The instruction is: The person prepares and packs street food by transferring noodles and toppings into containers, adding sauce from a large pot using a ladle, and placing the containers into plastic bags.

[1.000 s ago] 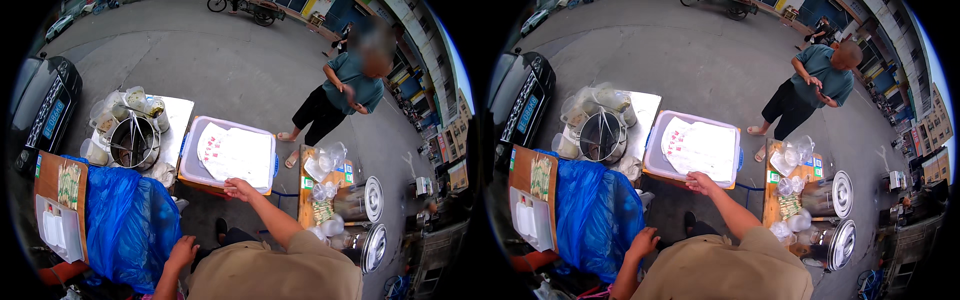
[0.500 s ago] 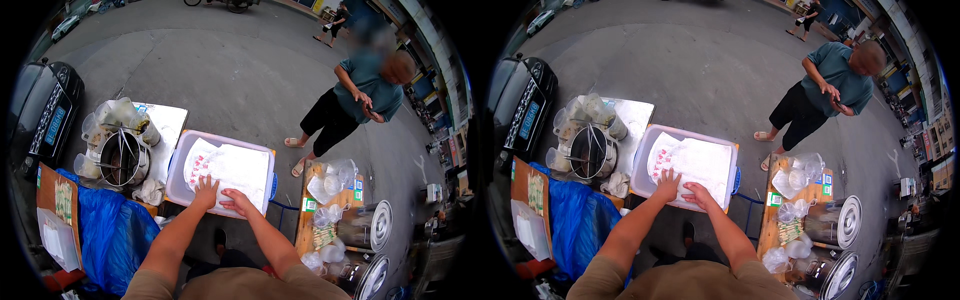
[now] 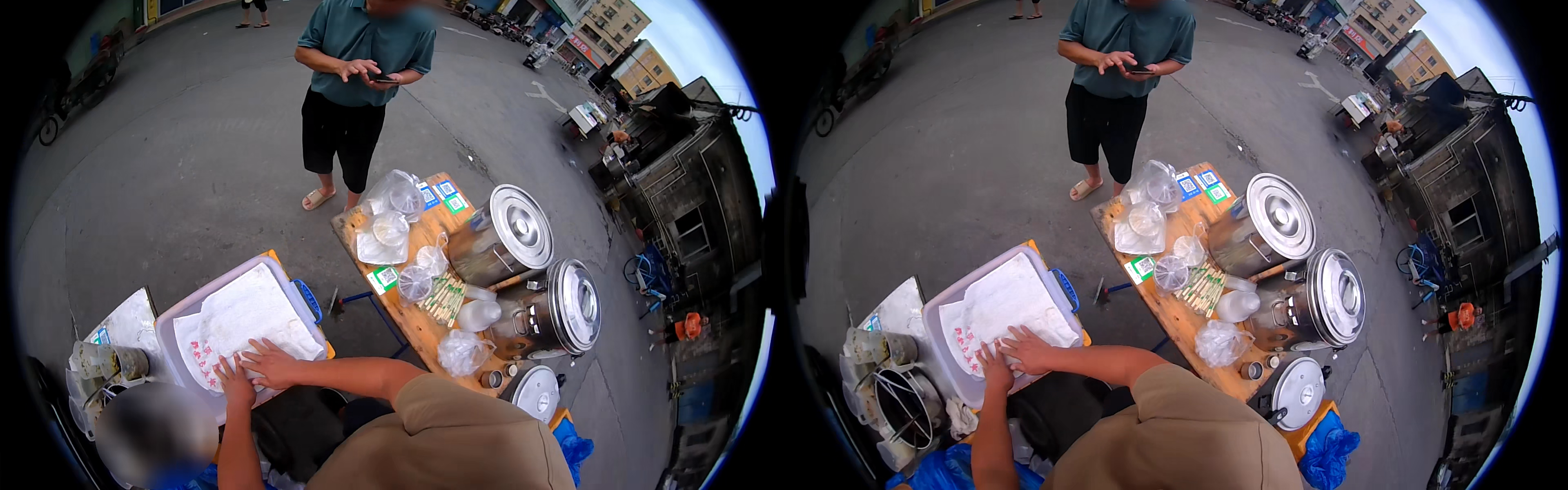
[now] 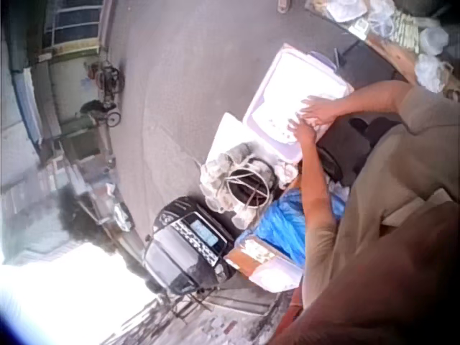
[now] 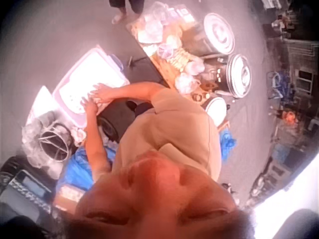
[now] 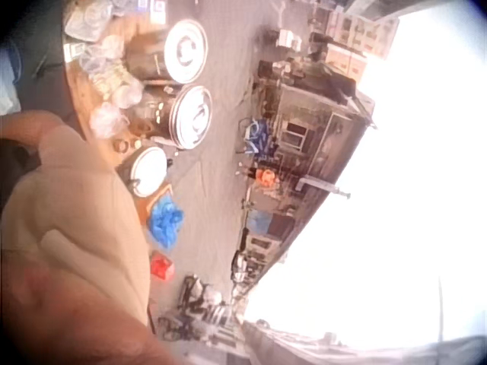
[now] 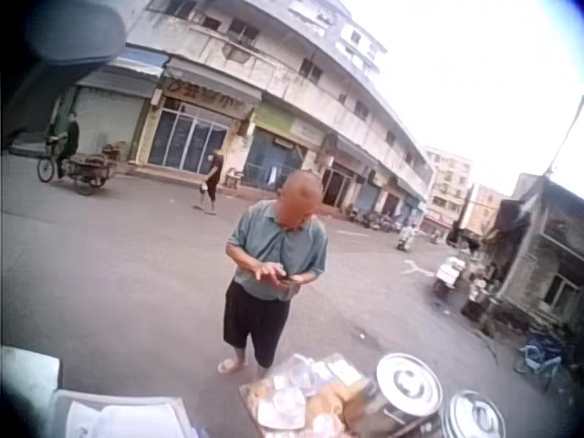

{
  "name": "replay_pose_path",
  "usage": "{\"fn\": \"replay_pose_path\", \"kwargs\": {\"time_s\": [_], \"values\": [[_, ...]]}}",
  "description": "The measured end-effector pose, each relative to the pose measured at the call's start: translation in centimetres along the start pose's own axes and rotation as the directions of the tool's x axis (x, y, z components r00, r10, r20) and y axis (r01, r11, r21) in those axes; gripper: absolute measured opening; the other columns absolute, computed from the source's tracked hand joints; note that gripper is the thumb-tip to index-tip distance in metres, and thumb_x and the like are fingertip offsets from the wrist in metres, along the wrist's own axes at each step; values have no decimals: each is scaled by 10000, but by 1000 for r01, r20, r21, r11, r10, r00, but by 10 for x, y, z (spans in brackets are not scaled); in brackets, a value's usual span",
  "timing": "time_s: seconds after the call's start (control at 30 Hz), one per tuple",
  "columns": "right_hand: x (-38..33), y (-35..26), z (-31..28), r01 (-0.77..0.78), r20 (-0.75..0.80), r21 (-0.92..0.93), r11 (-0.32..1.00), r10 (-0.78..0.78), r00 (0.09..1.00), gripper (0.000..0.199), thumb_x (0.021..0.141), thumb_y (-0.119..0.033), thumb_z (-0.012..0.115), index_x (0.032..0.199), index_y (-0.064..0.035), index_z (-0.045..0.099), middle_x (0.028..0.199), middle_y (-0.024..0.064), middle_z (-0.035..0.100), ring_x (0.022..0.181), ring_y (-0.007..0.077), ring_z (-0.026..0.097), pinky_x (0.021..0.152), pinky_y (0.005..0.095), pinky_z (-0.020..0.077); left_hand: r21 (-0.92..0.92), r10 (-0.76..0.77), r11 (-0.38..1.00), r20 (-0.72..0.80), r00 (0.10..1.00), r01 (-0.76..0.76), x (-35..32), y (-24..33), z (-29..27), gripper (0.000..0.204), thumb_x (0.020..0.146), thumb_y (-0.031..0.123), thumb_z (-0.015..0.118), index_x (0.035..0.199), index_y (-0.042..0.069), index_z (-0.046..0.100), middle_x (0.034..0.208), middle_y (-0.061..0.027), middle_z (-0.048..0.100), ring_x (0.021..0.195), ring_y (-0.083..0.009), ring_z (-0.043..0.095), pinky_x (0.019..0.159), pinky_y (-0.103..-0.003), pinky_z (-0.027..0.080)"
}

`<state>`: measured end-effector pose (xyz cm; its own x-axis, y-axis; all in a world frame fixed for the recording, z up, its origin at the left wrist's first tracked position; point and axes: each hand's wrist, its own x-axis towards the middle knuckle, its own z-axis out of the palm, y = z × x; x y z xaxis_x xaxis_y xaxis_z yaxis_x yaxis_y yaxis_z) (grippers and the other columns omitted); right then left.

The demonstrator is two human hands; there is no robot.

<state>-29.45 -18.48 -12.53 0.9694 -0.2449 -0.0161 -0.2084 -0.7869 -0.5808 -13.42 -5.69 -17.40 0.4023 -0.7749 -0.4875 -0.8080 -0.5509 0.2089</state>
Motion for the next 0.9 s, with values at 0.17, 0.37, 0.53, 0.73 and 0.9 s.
{"fn": "replay_pose_path", "kwargs": {"time_s": [0.17,0.37,0.53,0.73,0.9], "values": [[-68,44,15,17,51,-154,988,-9,999,768,978,-508,547,1576,-76,333,1683,85,214,1570,355,56,1252,567,55,105,87,991,5,996,-87,8,9,-1,1014,851,311,776,1609,24,166,1640,-321,103,1517,-527,27,1234,-596,45],[-117,27,-4,-146,54,-239,960,163,985,737,1001,-506,517,1577,-81,341,1674,78,238,1570,345,75,1253,568,48,181,171,970,-29,985,-163,4,-5,-1,1013,854,332,768,1606,20,167,1626,-339,126,1513,-532,35,1237,-591,51],[-182,-24,0,-342,-82,-180,922,332,940,589,1019,-454,510,1461,-66,489,1524,119,474,1513,343,264,1243,564,110,96,80,993,-86,993,-71,-4,1,-4,986,851,310,760,1612,61,185,1627,-330,145,1511,-531,63,1240,-585,87],[-355,-71,124,-831,-26,368,417,898,439,508,983,-449,540,1226,-13,634,1166,231,679,1160,412,618,1024,462,472,-14,148,987,-280,949,-159,-44,11,-4,867,837,179,715,1579,59,283,1598,-329,222,1468,-553,188,1225,-567,199],[-523,-124,247,-975,410,168,-147,910,-66,558,981,-468,513,1124,35,707,1136,246,709,1050,417,684,907,498,538,-147,398,846,-463,792,-512,-142,21,50,645,837,87,669,1444,7,462,1494,-311,389,1389,-511,364,1176,-522,325]]}}
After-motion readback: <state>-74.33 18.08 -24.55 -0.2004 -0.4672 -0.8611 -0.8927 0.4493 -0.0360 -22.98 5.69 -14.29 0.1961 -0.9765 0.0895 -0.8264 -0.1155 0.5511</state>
